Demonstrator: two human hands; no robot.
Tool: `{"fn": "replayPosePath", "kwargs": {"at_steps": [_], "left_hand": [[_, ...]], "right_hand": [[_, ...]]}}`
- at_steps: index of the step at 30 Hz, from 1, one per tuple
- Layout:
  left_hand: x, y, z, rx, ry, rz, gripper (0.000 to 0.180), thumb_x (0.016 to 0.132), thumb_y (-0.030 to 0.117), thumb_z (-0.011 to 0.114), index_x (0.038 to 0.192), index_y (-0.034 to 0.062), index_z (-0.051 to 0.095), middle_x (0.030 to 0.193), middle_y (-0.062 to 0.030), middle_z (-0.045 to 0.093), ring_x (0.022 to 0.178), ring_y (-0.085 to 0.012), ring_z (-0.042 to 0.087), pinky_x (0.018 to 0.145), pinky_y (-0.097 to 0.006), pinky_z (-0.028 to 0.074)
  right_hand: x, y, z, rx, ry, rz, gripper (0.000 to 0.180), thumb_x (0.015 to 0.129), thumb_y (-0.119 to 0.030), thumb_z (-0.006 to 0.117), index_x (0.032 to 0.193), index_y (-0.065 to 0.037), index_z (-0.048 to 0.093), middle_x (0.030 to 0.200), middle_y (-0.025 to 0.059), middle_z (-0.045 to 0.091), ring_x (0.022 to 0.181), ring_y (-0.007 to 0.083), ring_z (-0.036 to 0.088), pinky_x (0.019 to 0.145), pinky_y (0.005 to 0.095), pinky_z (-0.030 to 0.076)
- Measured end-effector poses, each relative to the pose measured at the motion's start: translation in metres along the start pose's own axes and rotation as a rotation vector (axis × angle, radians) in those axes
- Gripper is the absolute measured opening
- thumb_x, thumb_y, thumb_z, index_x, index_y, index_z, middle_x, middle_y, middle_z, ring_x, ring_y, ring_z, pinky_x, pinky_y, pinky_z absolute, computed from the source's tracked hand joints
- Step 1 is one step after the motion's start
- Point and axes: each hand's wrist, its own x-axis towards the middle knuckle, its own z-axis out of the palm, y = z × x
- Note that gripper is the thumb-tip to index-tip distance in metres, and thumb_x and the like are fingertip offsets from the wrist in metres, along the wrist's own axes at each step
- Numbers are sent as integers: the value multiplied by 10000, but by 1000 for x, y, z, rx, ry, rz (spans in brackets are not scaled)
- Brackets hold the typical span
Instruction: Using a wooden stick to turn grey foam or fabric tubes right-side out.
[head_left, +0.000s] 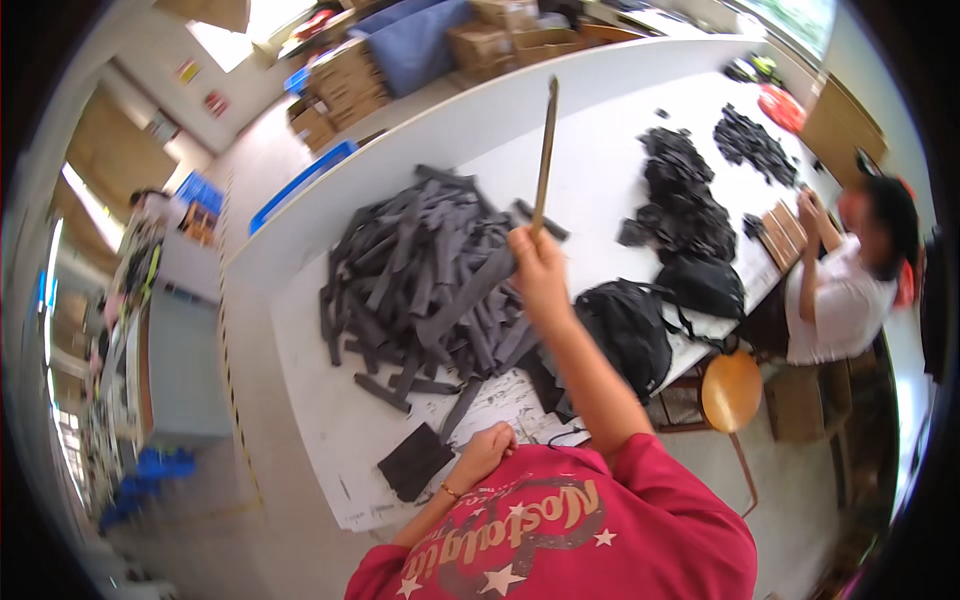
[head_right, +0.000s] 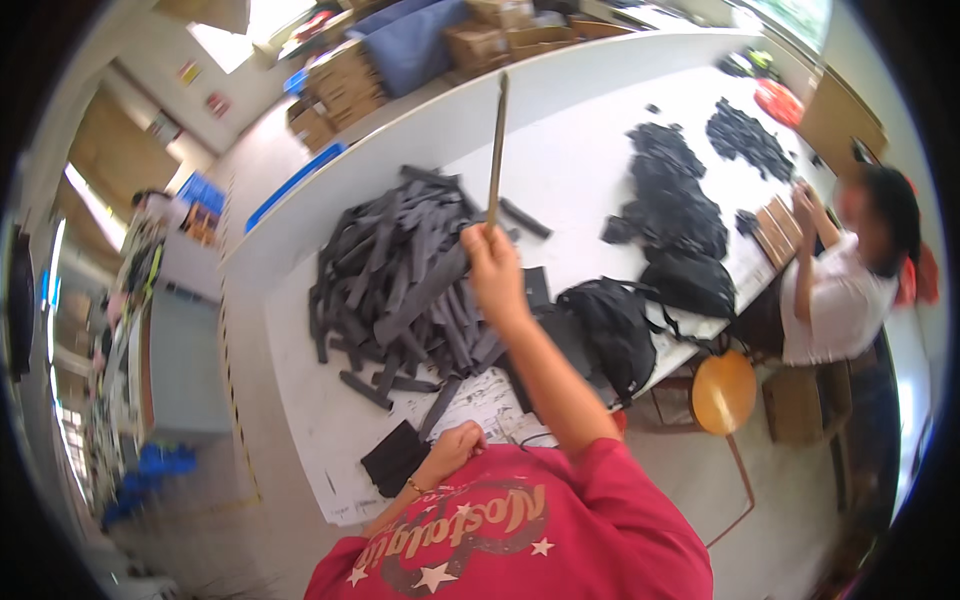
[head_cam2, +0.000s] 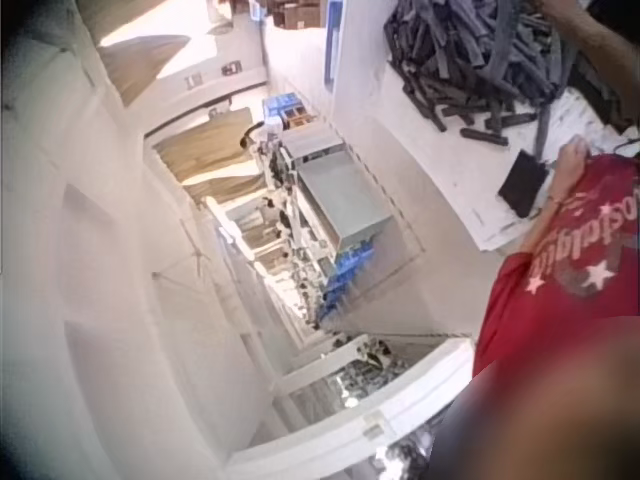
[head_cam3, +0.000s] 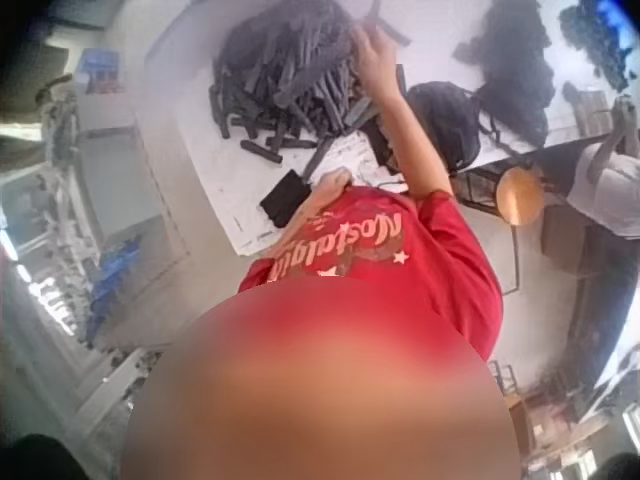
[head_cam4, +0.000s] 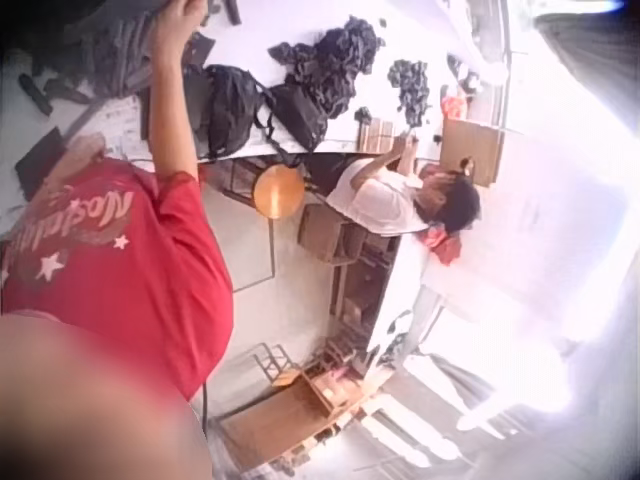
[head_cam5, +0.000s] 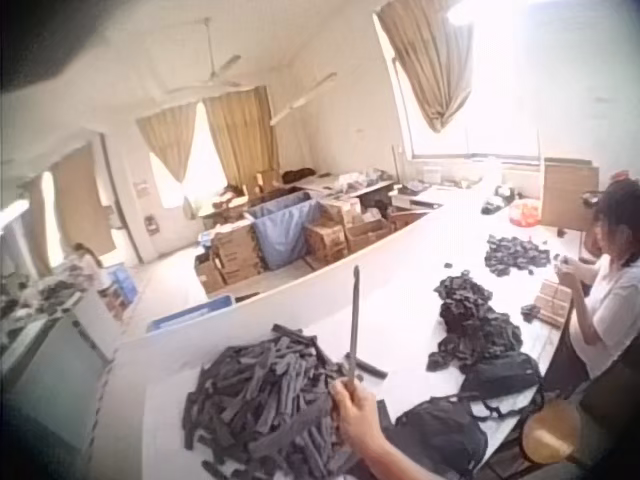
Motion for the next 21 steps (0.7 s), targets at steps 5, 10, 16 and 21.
{"fn": "replayPosePath", "kwargs": {"at_steps": [5, 10, 16, 21], "left_hand": [[22, 51, -70, -370, 880, 279, 188, 982, 166, 440, 961, 11, 543, 824, -45, 584, 713, -75, 526, 628, -211, 411], [46, 76, -103, -271, 653, 317, 188, 860, 93, 667, 1018, 9, 608, 923, -2, 609, 843, -60, 546, 737, -198, 441], [39, 49, -101, -609, 741, 217, 169, 909, 138, 624, 990, -9, 607, 835, 49, 568, 767, -25, 491, 697, -154, 400], [42, 44, -87, -833, 782, 202, 169, 940, 152, 578, 988, -8, 609, 826, 55, 548, 758, -23, 470, 702, -146, 381]], "right_hand": [[-23, -4, 26, -256, -430, 105, 212, 934, -255, 593, 880, -49, 587, 638, -84, 426, 523, 6, 367, 456, 193, 269], [-69, 16, 55, -210, -558, 142, 209, 916, -232, 620, 890, -27, 588, 672, -84, 444, 597, 13, 363, 509, 194, 282], [-89, 44, 52, -146, -624, 200, 145, 898, -187, 638, 934, -63, 570, 640, -86, 449, 506, 5, 354, 448, 177, 241], [-95, 49, 43, 110, -546, 424, 88, 907, -144, 613, 905, -73, 562, 591, -78, 431, 464, 10, 320, 420, 194, 213]]}}
